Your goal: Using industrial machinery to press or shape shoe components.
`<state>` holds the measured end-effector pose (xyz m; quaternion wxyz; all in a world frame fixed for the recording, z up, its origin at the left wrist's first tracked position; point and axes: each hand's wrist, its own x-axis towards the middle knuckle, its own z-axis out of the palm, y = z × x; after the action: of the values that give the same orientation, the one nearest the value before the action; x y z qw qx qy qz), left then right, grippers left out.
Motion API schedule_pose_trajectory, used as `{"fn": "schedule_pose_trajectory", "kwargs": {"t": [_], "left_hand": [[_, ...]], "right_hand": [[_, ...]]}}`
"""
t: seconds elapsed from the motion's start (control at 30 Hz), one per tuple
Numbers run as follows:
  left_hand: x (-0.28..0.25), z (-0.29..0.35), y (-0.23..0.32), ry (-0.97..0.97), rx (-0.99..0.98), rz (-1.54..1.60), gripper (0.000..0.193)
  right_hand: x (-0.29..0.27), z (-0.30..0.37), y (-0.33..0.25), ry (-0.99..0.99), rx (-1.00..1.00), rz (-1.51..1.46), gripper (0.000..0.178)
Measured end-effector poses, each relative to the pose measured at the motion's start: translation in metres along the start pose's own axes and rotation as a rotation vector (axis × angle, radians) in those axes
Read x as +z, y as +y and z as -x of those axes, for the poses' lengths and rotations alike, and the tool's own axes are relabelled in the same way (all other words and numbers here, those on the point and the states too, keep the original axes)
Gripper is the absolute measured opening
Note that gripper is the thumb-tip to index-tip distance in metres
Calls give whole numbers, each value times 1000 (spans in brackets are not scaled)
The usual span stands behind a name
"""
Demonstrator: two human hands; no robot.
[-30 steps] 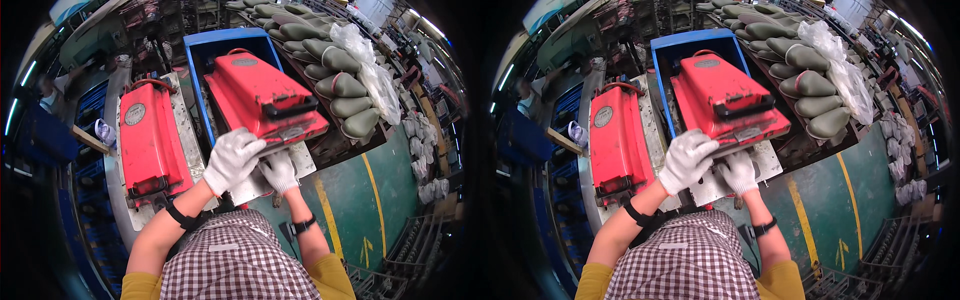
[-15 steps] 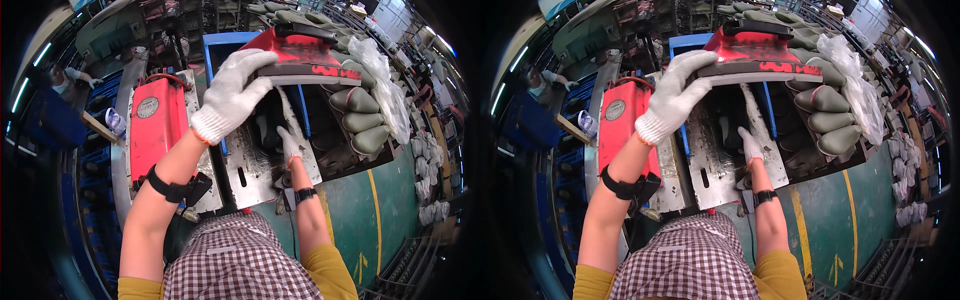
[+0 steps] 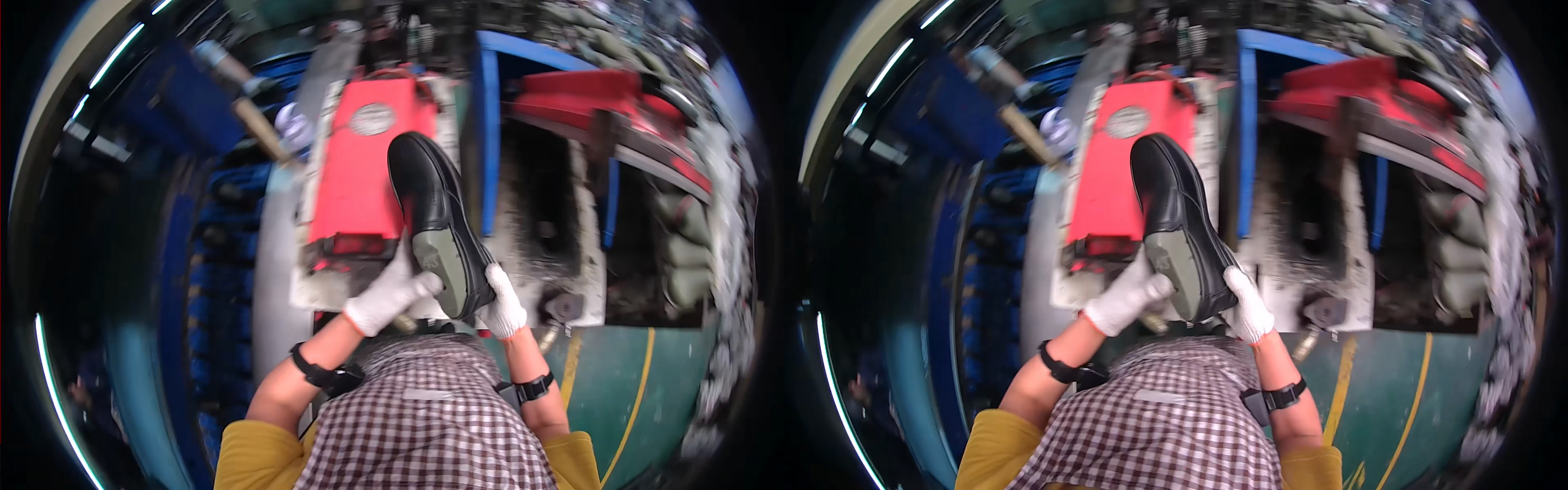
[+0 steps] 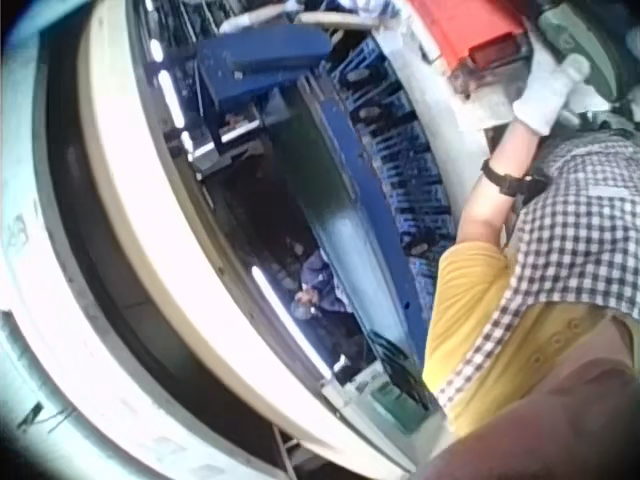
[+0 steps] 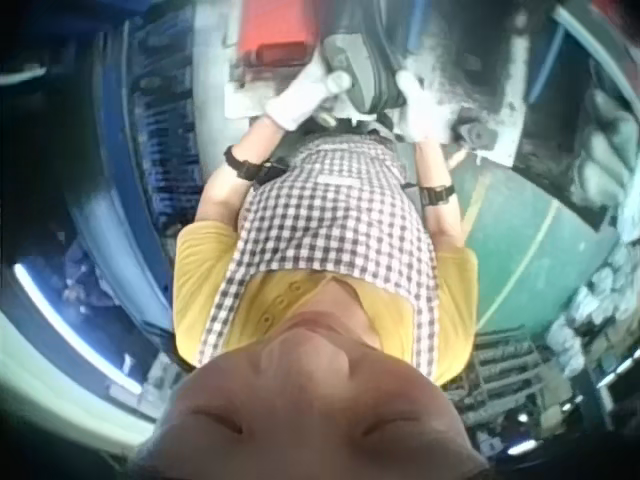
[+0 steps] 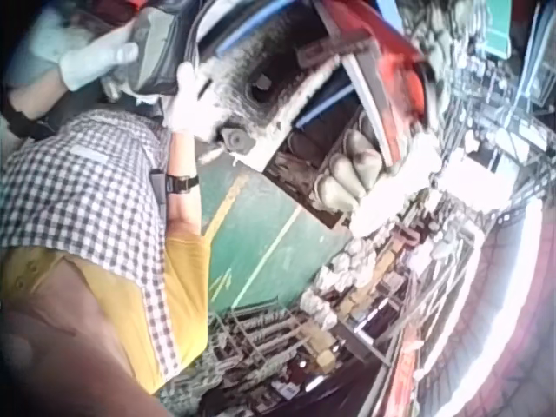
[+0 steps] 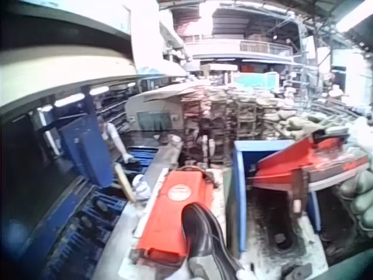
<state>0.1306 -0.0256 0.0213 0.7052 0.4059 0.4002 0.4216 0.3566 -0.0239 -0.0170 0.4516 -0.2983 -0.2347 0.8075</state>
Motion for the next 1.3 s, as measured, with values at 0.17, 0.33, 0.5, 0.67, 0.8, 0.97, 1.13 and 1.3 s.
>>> {"fn": "schedule_pose_trajectory", "kwargs": {"t": [0.17,0.33,0.5,0.67,0.8,0.97,1.13,1.3], "left_hand": [[-31,65,-9,359,228,459,67],[-105,140,-31,832,140,770,36],[-243,168,-91,1164,199,614,22],[-382,174,-145,1322,-57,596,26],[-464,167,-166,1474,-195,520,45],[-563,156,-175,1486,66,266,20],[-589,136,-185,1541,-154,-46,50],[-485,88,-162,1692,-440,84,96]], "right_hand": [[64,-37,7,-430,0,879,83],[70,-67,45,-489,-149,1230,52],[36,-55,87,-347,-680,1640,39],[27,-50,107,-245,-708,1807,49],[29,-52,104,-245,-677,1859,51],[26,-50,104,-207,-648,1863,52],[30,-52,104,-149,-656,1927,48],[20,-47,112,-31,-588,1952,47]]}}
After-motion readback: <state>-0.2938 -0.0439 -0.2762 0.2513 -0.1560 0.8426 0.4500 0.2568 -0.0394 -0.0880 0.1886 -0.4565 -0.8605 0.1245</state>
